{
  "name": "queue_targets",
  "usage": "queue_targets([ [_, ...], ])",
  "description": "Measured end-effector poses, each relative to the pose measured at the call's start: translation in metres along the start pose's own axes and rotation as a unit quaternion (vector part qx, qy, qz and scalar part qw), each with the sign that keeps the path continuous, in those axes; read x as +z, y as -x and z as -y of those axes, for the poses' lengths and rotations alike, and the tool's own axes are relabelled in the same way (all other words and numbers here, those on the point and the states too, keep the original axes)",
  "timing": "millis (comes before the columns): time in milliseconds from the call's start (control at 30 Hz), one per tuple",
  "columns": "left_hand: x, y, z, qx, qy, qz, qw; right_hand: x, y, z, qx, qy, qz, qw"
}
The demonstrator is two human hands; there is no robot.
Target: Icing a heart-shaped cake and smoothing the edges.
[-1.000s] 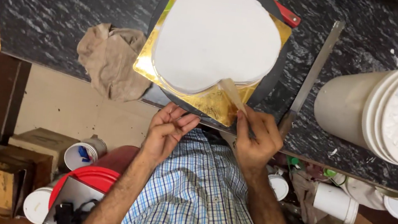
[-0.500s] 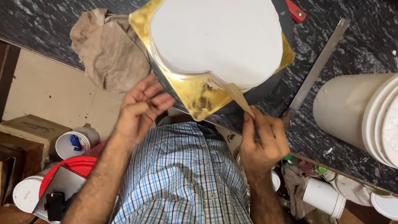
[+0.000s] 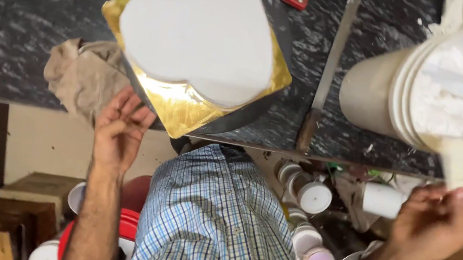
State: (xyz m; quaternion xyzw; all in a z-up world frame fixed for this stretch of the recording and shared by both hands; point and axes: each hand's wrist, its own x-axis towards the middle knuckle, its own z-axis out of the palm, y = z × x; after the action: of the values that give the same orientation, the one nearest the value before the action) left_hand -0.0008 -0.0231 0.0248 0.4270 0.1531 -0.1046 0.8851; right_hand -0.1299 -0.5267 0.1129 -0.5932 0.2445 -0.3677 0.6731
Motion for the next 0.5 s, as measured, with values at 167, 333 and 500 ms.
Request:
queue_targets([
  [167, -0.004, 0.016, 0.034, -0.077, 0.095, 0.052, 0.991, -0.083, -0.021, -0.037, 0.181, -0.092, -0.108, 0.973],
  [333, -0.029, 0.023, 0.064, -0.116, 0.198, 0.100, 0.968, -0.049, 0.044, -0.018, 0.178, -0.028, -0.068, 0.981],
  [500, -0.007, 0.008, 0.015, -0.064, 0.228, 0.010, 0.971, 0.090, 0.086, -0.012, 0.123, 0.174, 0.042, 0.976],
])
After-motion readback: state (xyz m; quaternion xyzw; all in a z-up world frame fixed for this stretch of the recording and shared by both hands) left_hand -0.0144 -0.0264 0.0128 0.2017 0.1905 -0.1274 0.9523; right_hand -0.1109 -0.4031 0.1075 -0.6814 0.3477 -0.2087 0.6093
